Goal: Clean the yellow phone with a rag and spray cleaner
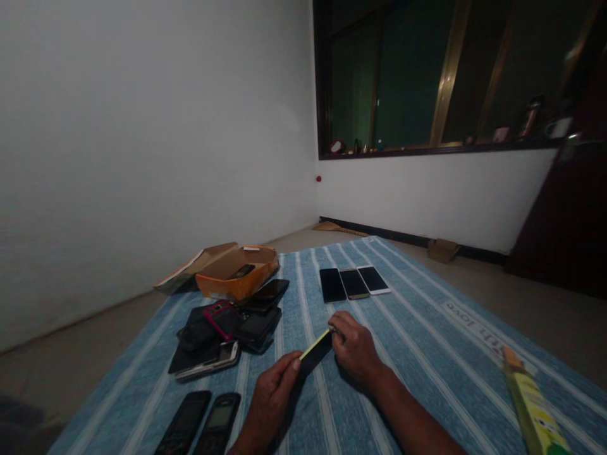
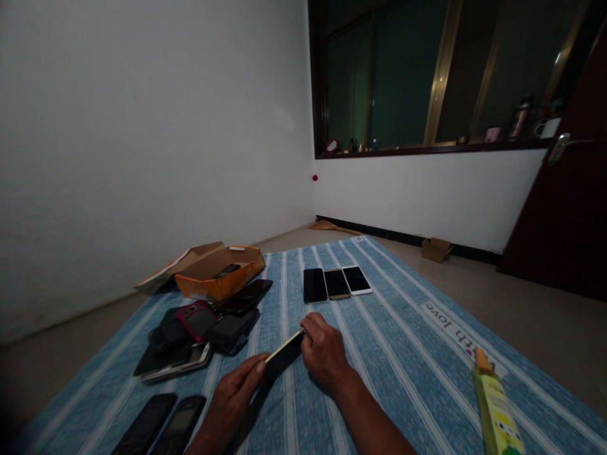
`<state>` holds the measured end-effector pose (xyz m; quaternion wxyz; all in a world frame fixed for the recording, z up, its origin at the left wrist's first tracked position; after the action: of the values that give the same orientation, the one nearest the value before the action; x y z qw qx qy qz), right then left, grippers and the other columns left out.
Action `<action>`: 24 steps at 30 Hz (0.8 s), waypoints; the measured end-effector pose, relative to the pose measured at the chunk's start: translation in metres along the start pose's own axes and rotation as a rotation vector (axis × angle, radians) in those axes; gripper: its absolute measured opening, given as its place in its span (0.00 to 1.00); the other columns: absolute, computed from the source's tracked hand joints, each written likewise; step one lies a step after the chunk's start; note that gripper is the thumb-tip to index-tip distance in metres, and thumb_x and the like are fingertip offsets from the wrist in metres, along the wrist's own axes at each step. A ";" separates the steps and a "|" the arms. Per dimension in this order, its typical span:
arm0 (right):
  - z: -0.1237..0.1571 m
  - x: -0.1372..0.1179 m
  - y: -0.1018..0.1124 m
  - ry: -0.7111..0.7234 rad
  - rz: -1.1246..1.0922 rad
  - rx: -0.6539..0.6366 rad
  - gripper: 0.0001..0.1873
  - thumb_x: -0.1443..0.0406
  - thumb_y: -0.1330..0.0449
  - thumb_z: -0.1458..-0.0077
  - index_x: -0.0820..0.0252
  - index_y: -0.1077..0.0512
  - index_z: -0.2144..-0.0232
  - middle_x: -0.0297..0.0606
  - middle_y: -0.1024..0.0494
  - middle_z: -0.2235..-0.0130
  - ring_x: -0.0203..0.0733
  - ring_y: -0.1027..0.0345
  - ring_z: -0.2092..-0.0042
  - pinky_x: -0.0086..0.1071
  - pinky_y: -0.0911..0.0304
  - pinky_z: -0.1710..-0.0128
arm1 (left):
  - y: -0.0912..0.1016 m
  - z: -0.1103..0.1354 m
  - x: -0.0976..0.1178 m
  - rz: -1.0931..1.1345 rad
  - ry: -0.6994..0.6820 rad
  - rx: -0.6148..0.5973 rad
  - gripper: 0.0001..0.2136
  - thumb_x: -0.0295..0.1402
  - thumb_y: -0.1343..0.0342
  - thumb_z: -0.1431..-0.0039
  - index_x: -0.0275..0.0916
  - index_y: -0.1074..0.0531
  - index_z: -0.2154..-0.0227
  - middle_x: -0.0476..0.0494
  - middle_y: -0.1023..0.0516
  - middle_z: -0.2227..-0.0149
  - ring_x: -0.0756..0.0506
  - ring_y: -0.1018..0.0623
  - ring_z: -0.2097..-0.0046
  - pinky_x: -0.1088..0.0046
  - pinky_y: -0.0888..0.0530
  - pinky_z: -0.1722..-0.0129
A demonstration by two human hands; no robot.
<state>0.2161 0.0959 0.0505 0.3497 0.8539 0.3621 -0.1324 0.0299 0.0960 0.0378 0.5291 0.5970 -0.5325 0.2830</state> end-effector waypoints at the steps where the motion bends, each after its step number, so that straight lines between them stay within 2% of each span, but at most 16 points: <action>1: 0.000 -0.001 0.000 0.002 0.023 -0.006 0.19 0.78 0.51 0.52 0.57 0.30 0.62 0.40 0.26 0.60 0.42 0.30 0.59 0.31 0.34 0.59 | 0.000 0.000 0.000 -0.002 -0.003 -0.006 0.18 0.47 0.43 0.43 0.38 0.17 0.63 0.45 0.16 0.69 0.42 0.19 0.66 0.71 0.23 0.66; 4: 0.003 -0.014 -0.007 0.040 0.053 -0.057 0.18 0.78 0.51 0.52 0.57 0.31 0.62 0.41 0.27 0.60 0.43 0.30 0.59 0.32 0.34 0.59 | -0.001 0.000 0.000 0.000 -0.003 -0.014 0.18 0.46 0.43 0.42 0.38 0.17 0.62 0.45 0.16 0.69 0.42 0.20 0.67 0.72 0.23 0.66; 9: 0.011 -0.046 -0.025 0.126 -0.002 -0.181 0.15 0.77 0.50 0.50 0.57 0.33 0.63 0.39 0.28 0.61 0.41 0.32 0.61 0.30 0.35 0.62 | -0.003 -0.001 0.001 0.034 -0.018 -0.019 0.17 0.46 0.44 0.42 0.39 0.17 0.62 0.43 0.14 0.64 0.40 0.18 0.61 0.70 0.22 0.59; 12: 0.011 -0.051 -0.027 0.136 -0.027 -0.200 0.14 0.76 0.50 0.50 0.57 0.33 0.64 0.38 0.28 0.63 0.41 0.32 0.63 0.29 0.36 0.63 | -0.003 -0.001 0.001 0.038 -0.024 -0.013 0.17 0.45 0.43 0.42 0.39 0.17 0.62 0.42 0.14 0.62 0.39 0.18 0.60 0.69 0.22 0.58; 16: 0.007 -0.039 -0.021 0.113 -0.034 -0.163 0.16 0.77 0.50 0.52 0.57 0.31 0.63 0.39 0.27 0.62 0.40 0.31 0.61 0.29 0.36 0.62 | -0.002 -0.001 0.000 0.036 -0.018 -0.004 0.17 0.46 0.43 0.42 0.38 0.17 0.63 0.41 0.14 0.63 0.40 0.18 0.61 0.70 0.22 0.60; 24: 0.000 0.002 0.000 0.017 -0.011 0.003 0.18 0.77 0.51 0.51 0.58 0.29 0.61 0.40 0.25 0.59 0.41 0.30 0.57 0.31 0.34 0.57 | -0.003 0.000 -0.002 -0.040 -0.018 -0.021 0.19 0.45 0.46 0.40 0.36 0.18 0.61 0.42 0.16 0.66 0.41 0.19 0.64 0.70 0.24 0.64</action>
<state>0.2176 0.0974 0.0496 0.3443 0.8536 0.3696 -0.1274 0.0319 0.0968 0.0348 0.5360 0.6046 -0.5282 0.2611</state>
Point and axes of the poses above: each hand's wrist, its own z-axis away from the middle knuckle, its own y-axis out of the back of the hand, x = y × z, the point moved 7 cm from there along -z, towards the middle knuckle
